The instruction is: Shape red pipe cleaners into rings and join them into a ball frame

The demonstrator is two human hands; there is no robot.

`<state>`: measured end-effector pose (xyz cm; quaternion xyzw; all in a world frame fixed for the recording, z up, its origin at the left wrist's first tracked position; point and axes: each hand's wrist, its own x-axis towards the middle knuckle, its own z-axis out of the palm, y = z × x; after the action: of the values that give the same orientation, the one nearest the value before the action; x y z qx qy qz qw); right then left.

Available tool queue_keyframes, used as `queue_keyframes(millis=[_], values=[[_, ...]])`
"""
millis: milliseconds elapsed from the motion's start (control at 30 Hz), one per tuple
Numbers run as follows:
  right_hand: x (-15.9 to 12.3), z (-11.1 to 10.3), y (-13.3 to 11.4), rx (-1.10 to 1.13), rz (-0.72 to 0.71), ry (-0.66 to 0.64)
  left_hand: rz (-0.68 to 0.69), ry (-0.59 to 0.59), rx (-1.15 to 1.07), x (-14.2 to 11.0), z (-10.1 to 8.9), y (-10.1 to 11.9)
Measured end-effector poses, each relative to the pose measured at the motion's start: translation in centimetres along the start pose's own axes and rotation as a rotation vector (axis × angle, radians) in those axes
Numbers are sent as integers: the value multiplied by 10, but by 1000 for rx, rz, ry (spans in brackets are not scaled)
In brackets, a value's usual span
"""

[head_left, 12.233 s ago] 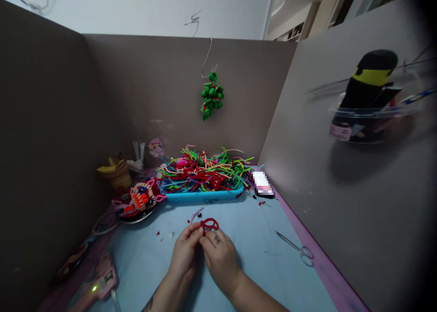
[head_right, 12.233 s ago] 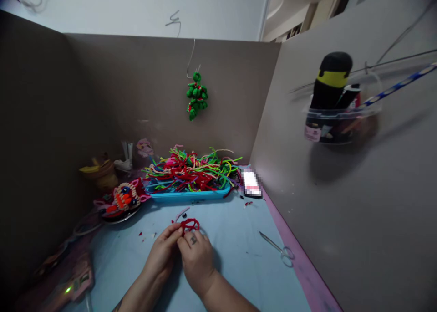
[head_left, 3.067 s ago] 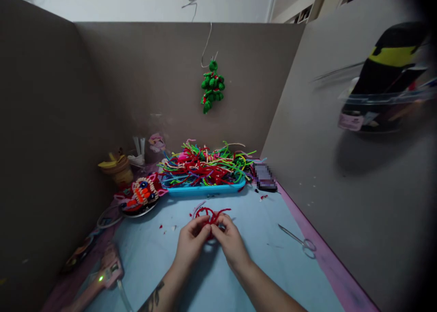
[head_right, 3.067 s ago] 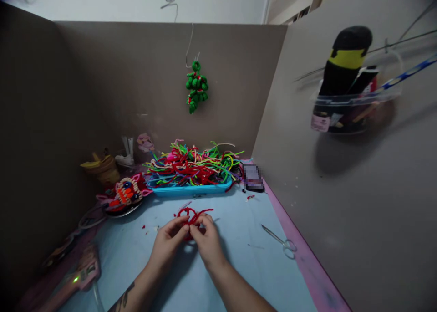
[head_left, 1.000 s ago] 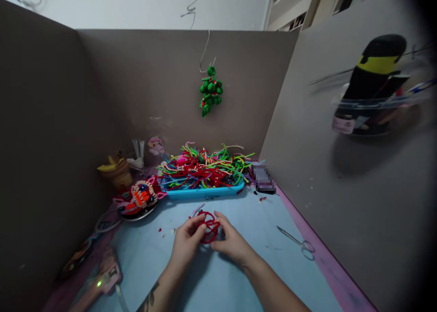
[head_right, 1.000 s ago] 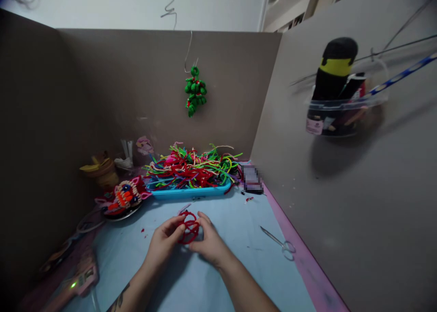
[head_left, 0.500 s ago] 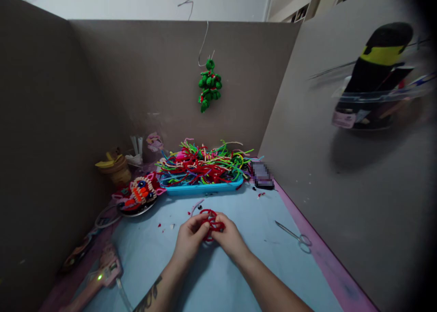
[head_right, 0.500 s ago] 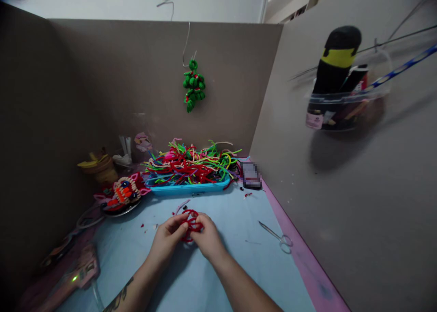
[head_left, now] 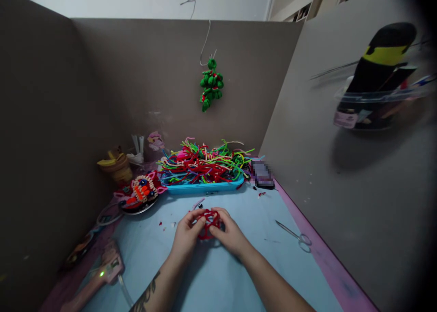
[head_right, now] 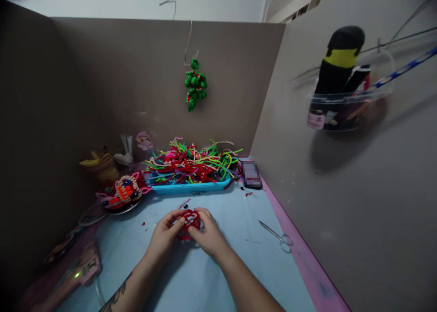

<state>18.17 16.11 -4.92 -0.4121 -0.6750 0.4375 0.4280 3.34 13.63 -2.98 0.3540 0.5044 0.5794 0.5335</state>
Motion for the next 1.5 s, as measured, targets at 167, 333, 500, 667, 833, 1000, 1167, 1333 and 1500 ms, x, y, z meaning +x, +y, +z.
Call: queue_keyframes(millis=[167,333,500,667,833,1000,1167,1333,1500], values=[[-1,-3,-4,-114,-61,166,-38,24,-19,-2,3,4],[-7,-6,-16,-390,-403,125,-16,51,-39,-3,3,3],[-8,-5,-21,-555,-480,26,-36,57,-50,-2,3,0],[-7,-5,-19,-615,-558,3,-27,33,-34,0,2,-1],[-10,-4,-22,-638,-582,42,6,48,-28,-1,3,1],[-14,2,-27,-603,-578,30,34,48,-32,-3,4,2],[-17,5,-31,-575,-559,24,69,47,-30,-4,5,4],[-18,2,-37,-380,-540,-140,100,67,7,-2,3,4],[-17,-4,-38,-8,-307,-229,101,69,11,1,0,3]])
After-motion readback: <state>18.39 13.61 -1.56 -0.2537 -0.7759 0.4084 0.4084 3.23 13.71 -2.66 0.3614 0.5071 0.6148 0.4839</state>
